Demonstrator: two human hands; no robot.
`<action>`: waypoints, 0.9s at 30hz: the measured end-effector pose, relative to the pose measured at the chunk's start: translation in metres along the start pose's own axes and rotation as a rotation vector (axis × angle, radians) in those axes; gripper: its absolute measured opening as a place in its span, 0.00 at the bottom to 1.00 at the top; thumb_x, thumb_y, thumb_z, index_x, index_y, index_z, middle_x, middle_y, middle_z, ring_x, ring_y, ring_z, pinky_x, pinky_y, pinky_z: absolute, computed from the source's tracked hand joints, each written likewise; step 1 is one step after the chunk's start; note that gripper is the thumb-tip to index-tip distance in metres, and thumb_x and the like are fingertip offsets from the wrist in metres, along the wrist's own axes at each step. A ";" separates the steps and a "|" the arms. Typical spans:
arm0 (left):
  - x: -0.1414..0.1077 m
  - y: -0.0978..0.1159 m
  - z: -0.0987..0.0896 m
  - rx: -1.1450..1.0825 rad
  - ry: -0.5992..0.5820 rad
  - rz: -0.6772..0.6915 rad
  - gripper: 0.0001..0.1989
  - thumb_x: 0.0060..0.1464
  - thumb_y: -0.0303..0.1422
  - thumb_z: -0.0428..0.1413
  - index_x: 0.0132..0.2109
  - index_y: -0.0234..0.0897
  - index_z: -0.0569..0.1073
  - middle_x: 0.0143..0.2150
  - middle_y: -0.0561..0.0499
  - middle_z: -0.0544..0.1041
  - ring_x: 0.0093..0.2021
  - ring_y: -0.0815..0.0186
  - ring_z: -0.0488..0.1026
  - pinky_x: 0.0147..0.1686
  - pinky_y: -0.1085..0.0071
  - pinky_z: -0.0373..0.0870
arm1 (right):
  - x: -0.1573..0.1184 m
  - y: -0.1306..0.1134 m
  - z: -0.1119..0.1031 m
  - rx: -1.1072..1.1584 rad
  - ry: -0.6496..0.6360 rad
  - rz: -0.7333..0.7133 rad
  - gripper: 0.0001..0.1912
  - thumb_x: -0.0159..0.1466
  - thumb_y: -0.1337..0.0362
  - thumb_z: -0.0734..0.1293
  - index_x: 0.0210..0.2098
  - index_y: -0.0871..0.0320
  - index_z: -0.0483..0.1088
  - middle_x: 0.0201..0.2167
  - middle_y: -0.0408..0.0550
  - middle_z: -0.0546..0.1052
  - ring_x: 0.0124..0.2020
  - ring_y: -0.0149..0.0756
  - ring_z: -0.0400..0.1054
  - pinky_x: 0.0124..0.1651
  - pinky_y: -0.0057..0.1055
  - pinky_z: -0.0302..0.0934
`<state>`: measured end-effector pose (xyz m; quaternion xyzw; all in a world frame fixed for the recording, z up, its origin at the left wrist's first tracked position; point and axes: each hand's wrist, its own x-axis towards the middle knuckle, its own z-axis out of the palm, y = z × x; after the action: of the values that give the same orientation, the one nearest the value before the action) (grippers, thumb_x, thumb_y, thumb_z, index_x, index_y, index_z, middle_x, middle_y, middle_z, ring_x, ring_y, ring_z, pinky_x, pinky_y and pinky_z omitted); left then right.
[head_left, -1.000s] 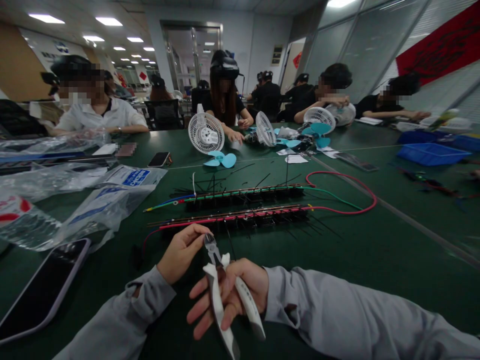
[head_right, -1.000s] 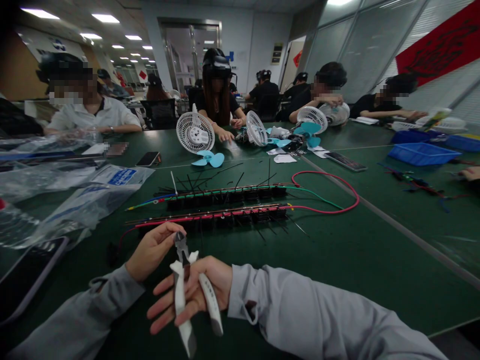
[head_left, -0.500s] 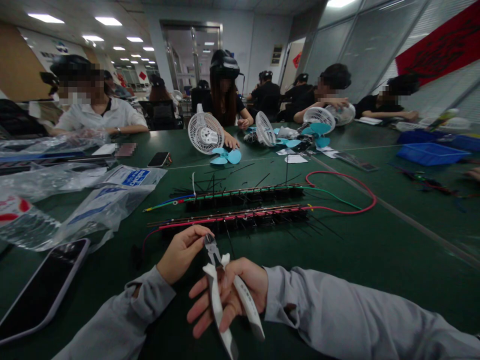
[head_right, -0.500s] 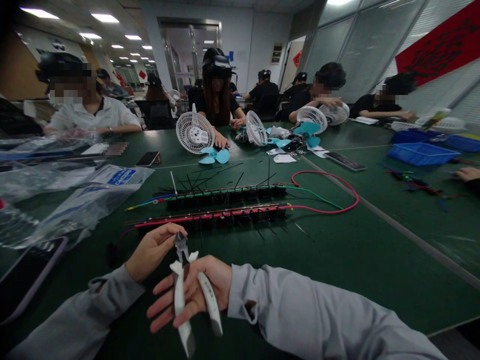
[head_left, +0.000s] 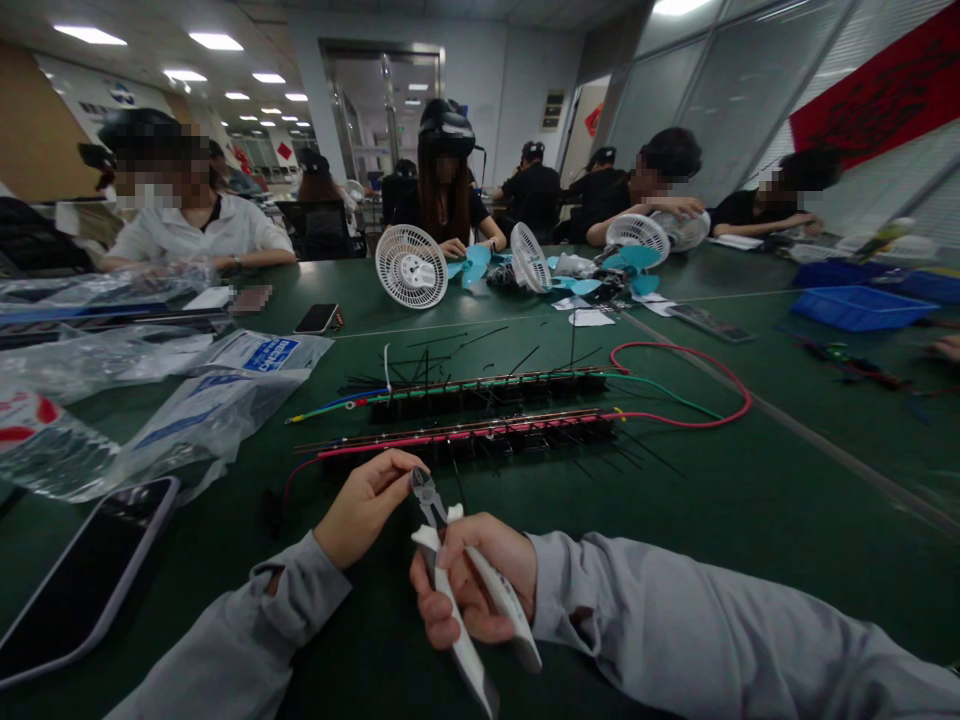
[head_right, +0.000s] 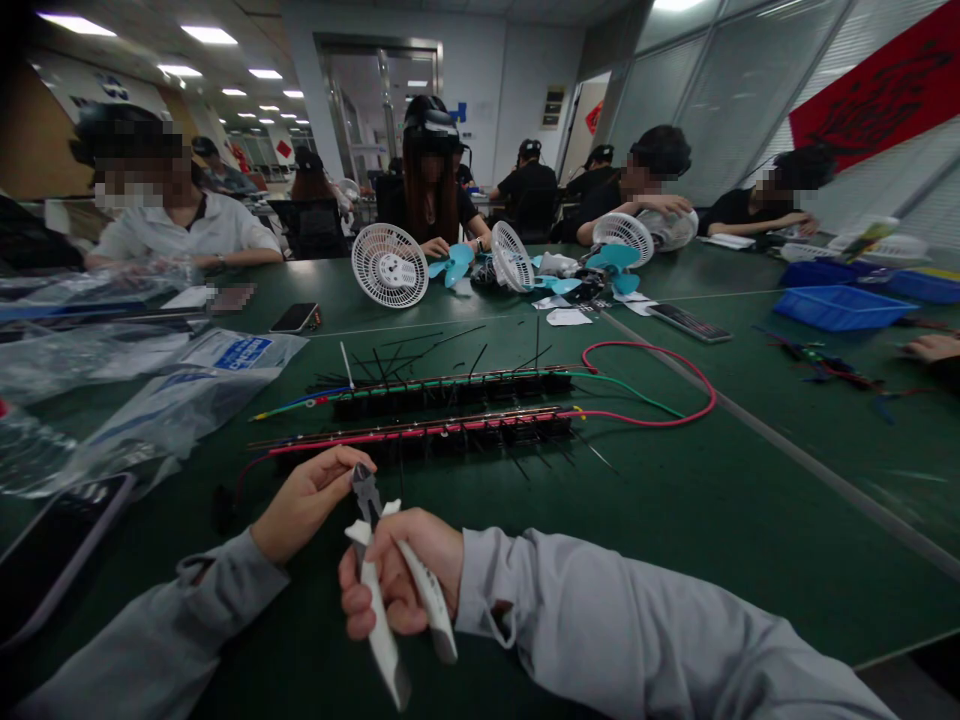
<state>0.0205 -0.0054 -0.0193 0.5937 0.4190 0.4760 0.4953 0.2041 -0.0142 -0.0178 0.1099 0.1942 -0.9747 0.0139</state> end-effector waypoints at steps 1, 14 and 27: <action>0.000 0.000 0.000 0.005 -0.005 -0.001 0.08 0.54 0.35 0.56 0.37 0.33 0.73 0.38 0.46 0.74 0.39 0.63 0.71 0.41 0.68 0.69 | 0.000 0.000 0.001 0.001 0.003 0.003 0.11 0.51 0.65 0.58 0.32 0.64 0.63 0.23 0.48 0.64 0.24 0.34 0.64 0.09 0.19 0.48; 0.000 -0.003 -0.001 -0.059 -0.034 -0.011 0.08 0.54 0.36 0.56 0.36 0.34 0.72 0.46 0.44 0.73 0.42 0.61 0.72 0.43 0.67 0.68 | -0.003 -0.002 0.012 -0.035 0.091 0.025 0.08 0.48 0.66 0.58 0.29 0.60 0.59 0.21 0.46 0.60 0.20 0.31 0.60 0.08 0.17 0.37; 0.002 -0.001 -0.001 -0.001 0.008 -0.006 0.08 0.54 0.35 0.56 0.35 0.33 0.73 0.39 0.46 0.74 0.37 0.64 0.71 0.39 0.70 0.68 | 0.002 0.002 -0.005 -0.009 -0.041 -0.046 0.14 0.49 0.63 0.58 0.33 0.66 0.65 0.25 0.54 0.70 0.27 0.40 0.69 0.08 0.19 0.46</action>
<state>0.0204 -0.0033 -0.0200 0.5903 0.4227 0.4770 0.4954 0.2028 -0.0141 -0.0234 0.0852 0.2006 -0.9759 -0.0038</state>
